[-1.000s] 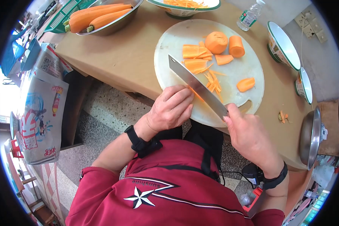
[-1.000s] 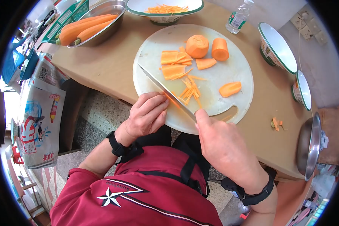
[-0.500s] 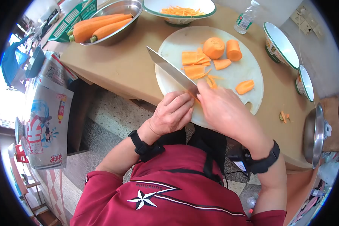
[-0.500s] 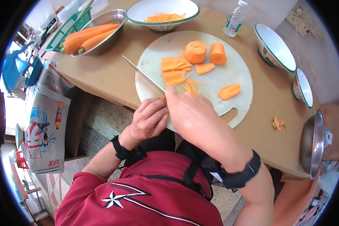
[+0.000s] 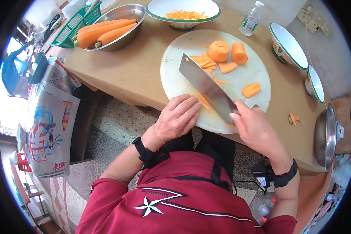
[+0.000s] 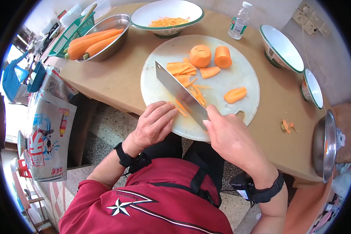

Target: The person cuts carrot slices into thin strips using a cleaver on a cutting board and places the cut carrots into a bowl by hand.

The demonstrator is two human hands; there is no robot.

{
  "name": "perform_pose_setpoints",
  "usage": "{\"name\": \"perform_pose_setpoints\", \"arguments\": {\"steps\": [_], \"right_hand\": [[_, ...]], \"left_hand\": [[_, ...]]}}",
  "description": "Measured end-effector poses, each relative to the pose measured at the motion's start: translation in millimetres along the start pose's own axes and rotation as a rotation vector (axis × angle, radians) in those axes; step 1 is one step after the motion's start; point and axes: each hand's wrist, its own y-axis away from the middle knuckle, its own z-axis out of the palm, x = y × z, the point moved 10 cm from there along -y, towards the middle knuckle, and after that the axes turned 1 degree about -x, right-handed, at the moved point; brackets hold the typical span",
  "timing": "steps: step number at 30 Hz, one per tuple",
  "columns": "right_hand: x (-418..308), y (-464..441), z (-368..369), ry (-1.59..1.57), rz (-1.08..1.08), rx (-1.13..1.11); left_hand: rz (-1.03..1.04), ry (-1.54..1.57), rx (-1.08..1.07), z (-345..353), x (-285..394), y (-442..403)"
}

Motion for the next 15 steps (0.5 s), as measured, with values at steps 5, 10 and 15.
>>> {"name": "perform_pose_setpoints", "arguments": {"steps": [5, 10, 15], "right_hand": [[1.1, 5.9, 1.4, -0.034, -0.002, -0.010], [-2.7, 9.0, 4.2, -0.095, -0.027, -0.019], [-6.0, 11.2, 2.7, -0.069, -0.026, -0.024]], "left_hand": [[0.001, 0.013, 0.003, -2.5, 0.9, -0.9], [0.020, 0.018, -0.010, -4.1, 1.2, 2.9], [0.026, 0.036, 0.011, -3.9, -0.8, 4.0]]}}
